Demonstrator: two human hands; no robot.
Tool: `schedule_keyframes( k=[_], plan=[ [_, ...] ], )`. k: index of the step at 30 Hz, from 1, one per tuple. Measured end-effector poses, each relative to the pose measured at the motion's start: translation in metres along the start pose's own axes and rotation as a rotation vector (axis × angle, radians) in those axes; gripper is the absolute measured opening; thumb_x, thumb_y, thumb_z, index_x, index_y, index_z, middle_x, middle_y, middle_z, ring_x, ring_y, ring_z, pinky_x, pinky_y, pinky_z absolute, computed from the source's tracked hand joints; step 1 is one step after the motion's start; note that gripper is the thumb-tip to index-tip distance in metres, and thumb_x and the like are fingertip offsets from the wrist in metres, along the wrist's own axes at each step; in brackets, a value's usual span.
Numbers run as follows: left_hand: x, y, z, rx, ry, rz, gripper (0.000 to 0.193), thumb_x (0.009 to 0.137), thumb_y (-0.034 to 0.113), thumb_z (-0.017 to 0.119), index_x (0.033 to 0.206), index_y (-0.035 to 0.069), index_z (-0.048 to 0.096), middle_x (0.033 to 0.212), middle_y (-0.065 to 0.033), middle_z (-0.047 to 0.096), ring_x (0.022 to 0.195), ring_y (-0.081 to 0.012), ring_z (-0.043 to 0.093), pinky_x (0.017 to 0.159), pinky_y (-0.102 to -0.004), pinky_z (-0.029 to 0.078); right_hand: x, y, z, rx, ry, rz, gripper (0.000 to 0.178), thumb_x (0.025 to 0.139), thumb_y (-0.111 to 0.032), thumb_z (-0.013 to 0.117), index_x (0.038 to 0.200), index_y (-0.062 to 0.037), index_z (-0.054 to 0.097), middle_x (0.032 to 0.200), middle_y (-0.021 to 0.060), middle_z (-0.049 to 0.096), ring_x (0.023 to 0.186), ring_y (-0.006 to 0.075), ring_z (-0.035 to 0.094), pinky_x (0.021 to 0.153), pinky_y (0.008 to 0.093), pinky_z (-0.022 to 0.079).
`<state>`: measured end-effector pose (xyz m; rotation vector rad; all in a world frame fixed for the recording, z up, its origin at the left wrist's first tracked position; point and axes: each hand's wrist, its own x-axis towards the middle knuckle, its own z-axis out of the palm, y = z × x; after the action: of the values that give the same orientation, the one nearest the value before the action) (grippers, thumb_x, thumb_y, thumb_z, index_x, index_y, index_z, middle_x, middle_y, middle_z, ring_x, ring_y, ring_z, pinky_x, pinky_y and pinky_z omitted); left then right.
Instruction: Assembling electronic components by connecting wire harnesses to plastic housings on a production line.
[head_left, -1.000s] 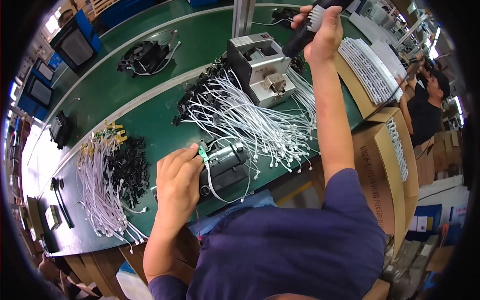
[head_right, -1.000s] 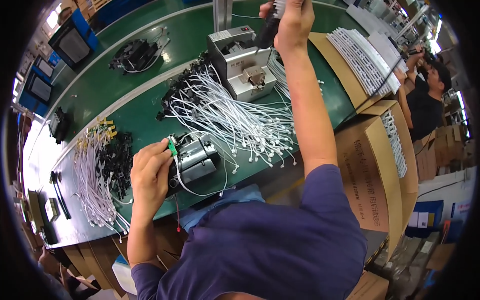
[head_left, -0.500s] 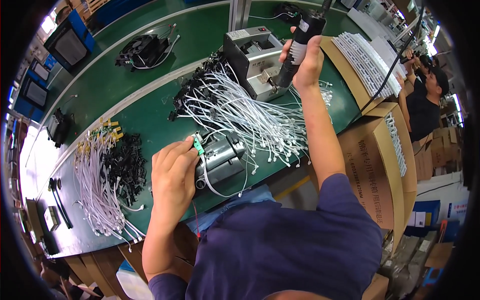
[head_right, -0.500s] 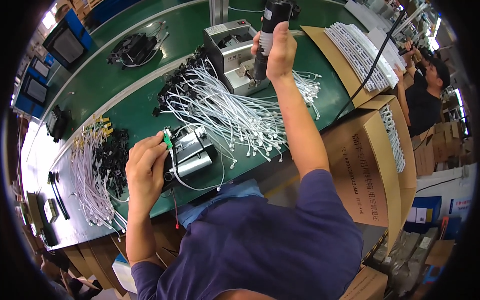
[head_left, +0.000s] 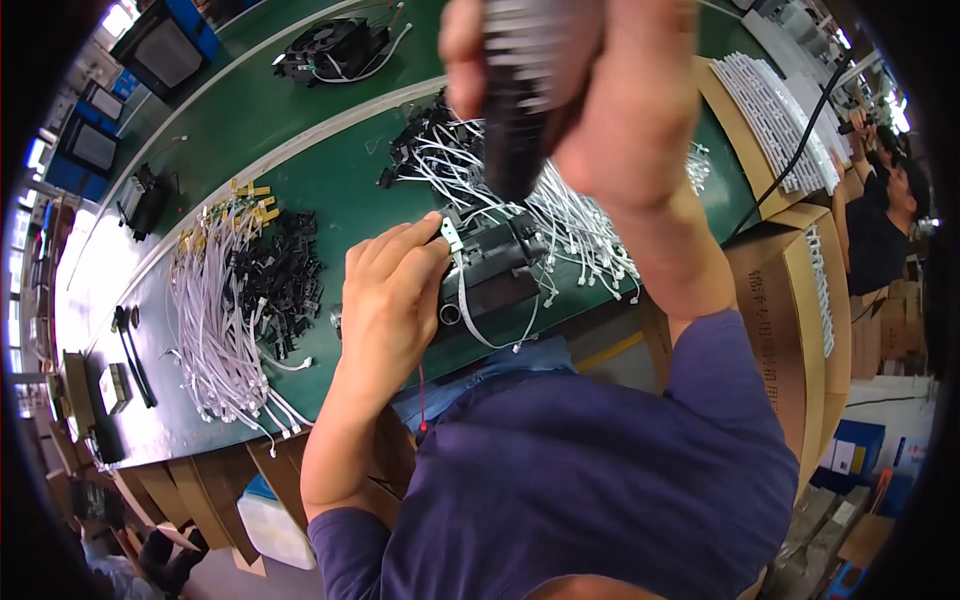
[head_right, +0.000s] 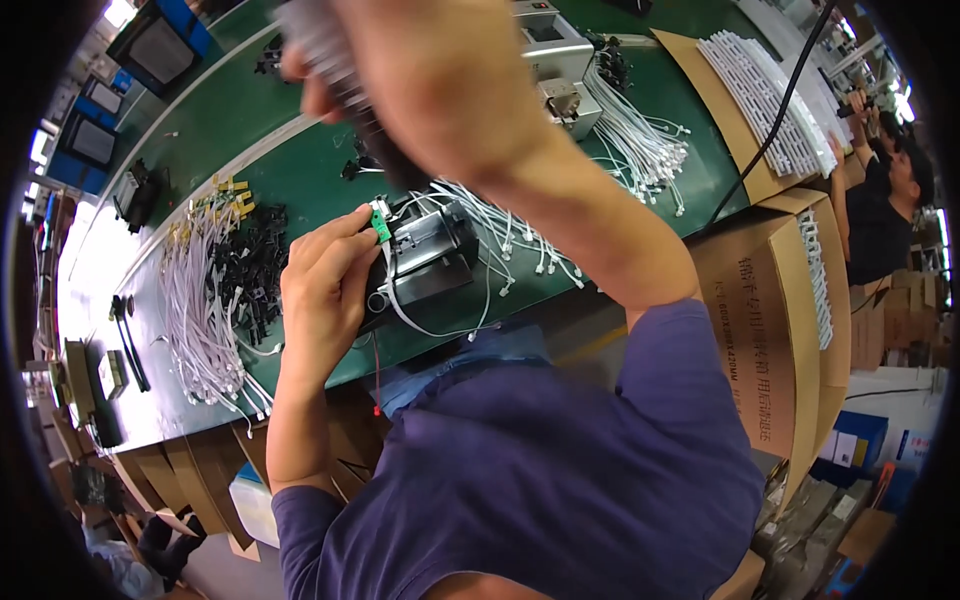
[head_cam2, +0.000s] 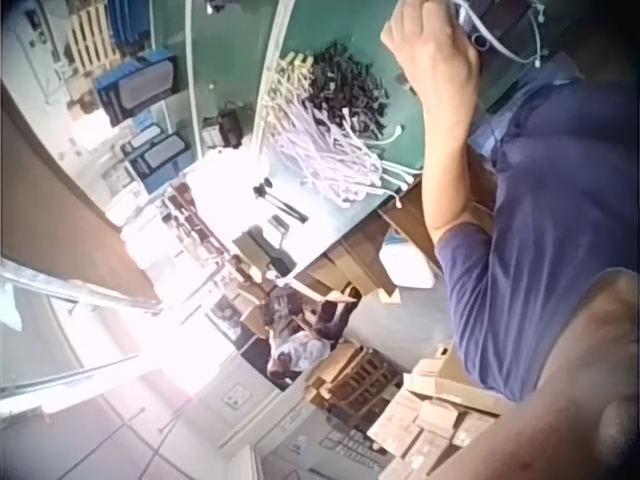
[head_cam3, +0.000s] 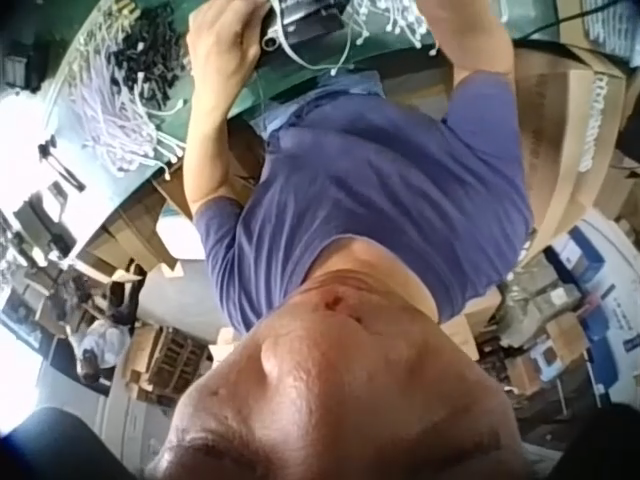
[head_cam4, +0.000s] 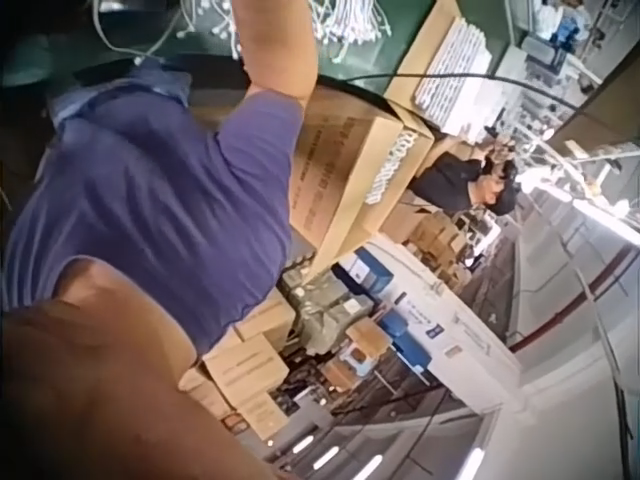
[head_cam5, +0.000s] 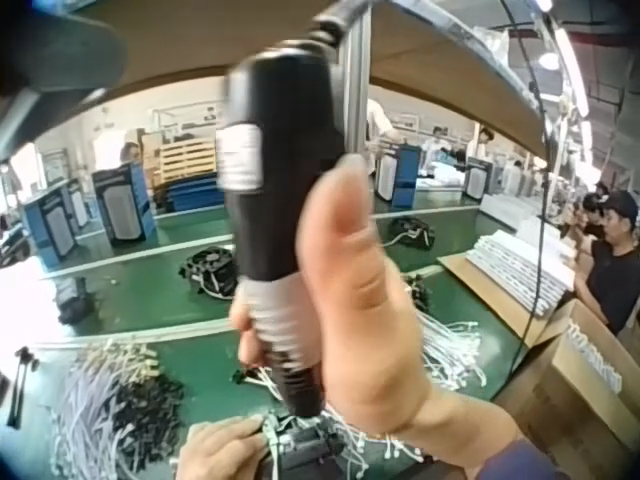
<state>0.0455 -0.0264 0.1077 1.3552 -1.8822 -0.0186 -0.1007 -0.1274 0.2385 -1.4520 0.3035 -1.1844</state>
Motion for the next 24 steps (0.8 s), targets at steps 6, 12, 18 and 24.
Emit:
schedule_keyframes(
  k=[6, 12, 18, 24],
  plan=[
    [0.002, 0.000, -0.001, -0.011, -0.010, 0.004, 0.017, 0.077, 0.001, 0.067, 0.093, 0.003, 0.062, 0.109, -0.0125, 0.066, 0.098, -0.0290, 0.061, 0.084, -0.0399, 0.044, 0.002, 0.016, 0.030, 0.066, -0.081, 0.041, 0.072, 0.088, -0.072, 0.041, 0.097, -0.0020, 0.055, 0.078, 0.0045, 0.056, 0.065, 0.0100, 0.055, 0.060, 0.0227, 0.044],
    [-0.002, -0.006, 0.001, -0.019, 0.002, 0.039, 0.018, 0.078, 0.002, 0.066, 0.094, 0.003, 0.061, 0.110, -0.0125, 0.066, 0.096, -0.0297, 0.061, 0.084, -0.0407, 0.043, 0.005, 0.021, 0.035, 0.012, -0.043, 0.066, 0.072, 0.088, -0.071, 0.042, 0.099, -0.0013, 0.054, 0.078, 0.0057, 0.058, 0.064, 0.0112, 0.056, 0.059, 0.0235, 0.046],
    [-0.001, -0.004, 0.001, -0.013, 0.002, 0.035, 0.019, 0.076, 0.002, 0.065, 0.094, 0.003, 0.062, 0.110, -0.0121, 0.066, 0.095, -0.0298, 0.061, 0.083, -0.0410, 0.043, 0.000, 0.023, 0.032, 0.008, -0.006, 0.076, 0.072, 0.089, -0.070, 0.042, 0.103, -0.0012, 0.055, 0.079, 0.0065, 0.061, 0.066, 0.0120, 0.059, 0.060, 0.0241, 0.048],
    [-0.004, -0.005, 0.003, -0.003, -0.003, 0.014, 0.022, 0.073, 0.001, 0.065, 0.095, 0.003, 0.062, 0.111, -0.0119, 0.065, 0.097, -0.0292, 0.060, 0.083, -0.0406, 0.043, -0.003, 0.037, 0.033, -0.024, 0.009, 0.015, 0.078, 0.087, -0.074, 0.037, 0.103, 0.0002, 0.055, 0.075, 0.0065, 0.060, 0.061, 0.0123, 0.059, 0.059, 0.0243, 0.049]
  ],
)
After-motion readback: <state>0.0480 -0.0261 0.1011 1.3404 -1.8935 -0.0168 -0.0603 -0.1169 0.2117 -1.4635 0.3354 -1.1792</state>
